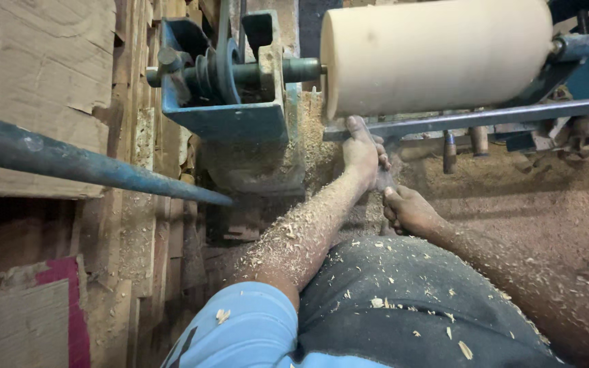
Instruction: The person operates a wood lathe, holding a chisel against a spinning wooden cylinder mounted on the machine to shape its surface, producing wood shavings. They steady the chisel on the tool rest with both hands and reposition it along the rest while the workpiece turns.
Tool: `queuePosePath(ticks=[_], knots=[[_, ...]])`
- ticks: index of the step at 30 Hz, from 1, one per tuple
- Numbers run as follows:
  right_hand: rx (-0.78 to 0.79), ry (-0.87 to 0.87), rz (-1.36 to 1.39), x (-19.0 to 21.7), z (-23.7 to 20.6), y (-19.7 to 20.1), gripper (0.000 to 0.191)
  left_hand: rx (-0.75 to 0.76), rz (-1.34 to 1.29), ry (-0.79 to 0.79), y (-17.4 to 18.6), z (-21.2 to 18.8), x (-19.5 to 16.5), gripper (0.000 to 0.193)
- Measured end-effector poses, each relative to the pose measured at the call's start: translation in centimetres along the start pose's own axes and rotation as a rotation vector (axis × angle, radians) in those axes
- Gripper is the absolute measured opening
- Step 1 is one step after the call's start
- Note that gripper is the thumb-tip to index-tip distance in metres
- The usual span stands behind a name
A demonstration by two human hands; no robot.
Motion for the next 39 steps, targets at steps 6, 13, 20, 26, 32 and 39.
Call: queuePosePath(ticks=[6,13,20,26,32,39], knots=[[0.015,0.029,0.026,-0.2,-0.1,0.4,0.031,0.024,-0.002,0.028,-0.6,0.1,0.6,0.078],[-0.003,-0.024,0.075,-0.7,0.0,0.9,0.031,0.043,-0.003,0.011,-1.1,0.1,0.9,0.078],[-0.003,0.02,0.073,-1.0,-0.2,1.4,0.032,0.062,-0.008,0.006,-1.6,0.0,1.5,0.077],[-0.052,-0.006,0.05,-1.0,-0.7,2.0,0.031,0.065,-0.002,0.05,-2.6,0.3,2.3,0.077],[-0.073,0.012,0.04,-1.0,-1.7,2.4,0.031,0.045,0.009,0.067,-3.0,0.1,2.9,0.075],[-0.096,-0.02,0.036,-1.4,-1.6,3.1,0.034,0.063,0.044,0.053,-3.7,0.2,3.3,0.075]])
Point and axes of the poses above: each hand's wrist, its own z-axis towards the middle knuckle, its own y-axis out of the back of the hand, x = y × z, the point moved 6 cm from there along z, towards the middle knuckle, and after that the axes turned 6 degrees about -z, right-handed, at the moved point
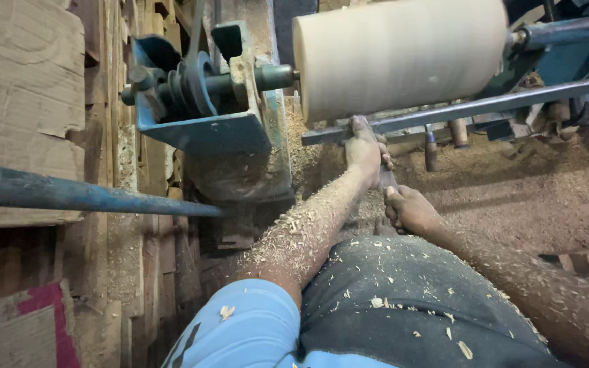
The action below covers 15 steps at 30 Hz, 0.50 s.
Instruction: The person operates a wood lathe, holding a chisel against a spinning wooden cylinder mounted on the machine to shape its surface, producing wood shavings. They steady the chisel on the tool rest with both hands and reposition it along the rest while the workpiece turns.
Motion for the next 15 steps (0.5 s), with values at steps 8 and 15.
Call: queuePosePath(ticks=[8,15], knots=[[-0.013,0.003,0.048,-0.8,0.2,0.7,0.032,0.014,0.0,-0.002,-0.7,0.9,1.2,0.077],[-0.039,0.039,0.07,-1.4,0.6,1.4,0.033,0.051,0.026,0.004,-1.4,1.8,2.0,0.081]])
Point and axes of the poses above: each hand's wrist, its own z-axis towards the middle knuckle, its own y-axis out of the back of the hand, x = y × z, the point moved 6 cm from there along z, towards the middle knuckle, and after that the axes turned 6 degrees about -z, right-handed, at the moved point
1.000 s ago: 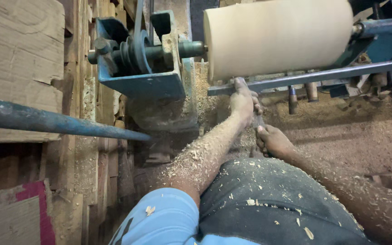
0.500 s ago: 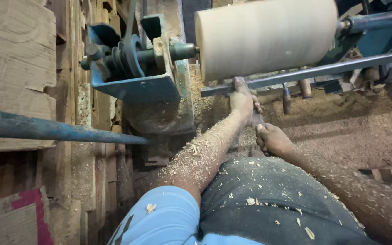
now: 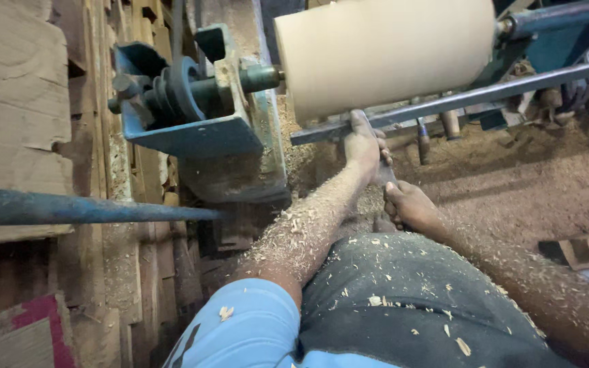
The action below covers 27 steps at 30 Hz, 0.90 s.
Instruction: The person operates a wood lathe, holding a chisel against a spinning wooden cylinder mounted on the machine to shape its surface, producing wood shavings. They steady the chisel on the tool rest with both hands and reposition it along the rest while the workpiece turns.
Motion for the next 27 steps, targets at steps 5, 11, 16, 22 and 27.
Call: queuePosePath(ticks=[5,11,16,22,27], knots=[[-0.024,-0.038,0.047,-0.1,-0.4,0.2,0.029,-0.01,-0.022,0.022,-0.4,-0.1,0.2,0.079],[-0.055,-0.044,0.004,0.4,-0.9,0.6,0.032,-0.025,0.0,0.034,-0.7,-0.4,0.3,0.079],[-0.045,-0.049,0.032,0.4,-1.1,0.9,0.032,-0.011,0.014,0.033,-1.2,-0.2,0.6,0.078],[-0.109,-0.125,-0.1,-0.3,-0.9,1.9,0.035,0.005,0.062,0.014,-1.6,0.6,1.3,0.081],[-0.106,-0.075,-0.034,-0.7,-0.2,2.4,0.035,0.013,0.077,0.006,-2.2,1.1,1.8,0.078]])
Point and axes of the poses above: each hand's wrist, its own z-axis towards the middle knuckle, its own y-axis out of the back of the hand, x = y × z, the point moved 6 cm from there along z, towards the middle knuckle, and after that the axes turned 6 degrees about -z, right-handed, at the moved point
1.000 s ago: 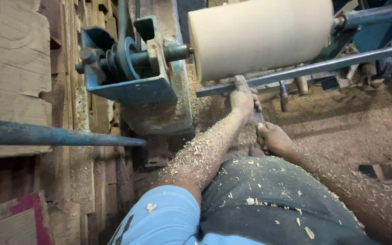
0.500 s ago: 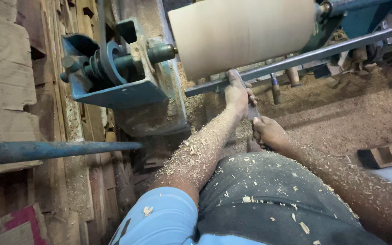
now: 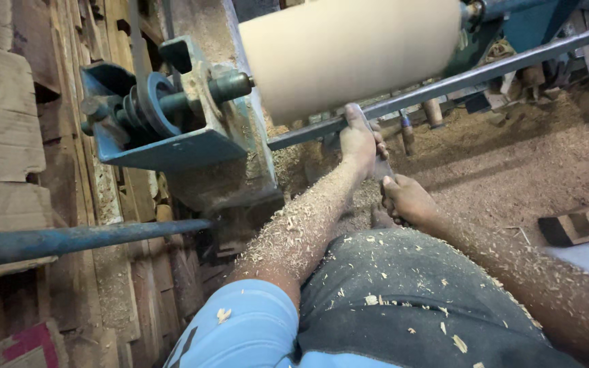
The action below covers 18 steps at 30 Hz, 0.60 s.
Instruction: The person operates a wood lathe, holding a chisel against a spinning wooden cylinder mounted on the machine to shape its surface, producing wood shavings. They steady the chisel on the tool rest with both hands and reposition it along the rest while the workpiece turns.
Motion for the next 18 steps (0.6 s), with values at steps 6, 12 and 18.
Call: queuePosePath(ticks=[6,12,18], knots=[[0.027,0.002,0.103,-0.8,0.6,0.2,0.033,-0.027,-0.027,0.073,-0.7,-0.2,0.3,0.077],[0.006,0.035,0.111,-0.4,0.5,0.8,0.031,0.011,-0.039,0.077,-1.6,-0.3,0.3,0.074],[0.0,-0.04,0.125,-0.3,0.3,1.4,0.031,-0.001,0.0,0.075,-2.0,0.4,0.9,0.075]])
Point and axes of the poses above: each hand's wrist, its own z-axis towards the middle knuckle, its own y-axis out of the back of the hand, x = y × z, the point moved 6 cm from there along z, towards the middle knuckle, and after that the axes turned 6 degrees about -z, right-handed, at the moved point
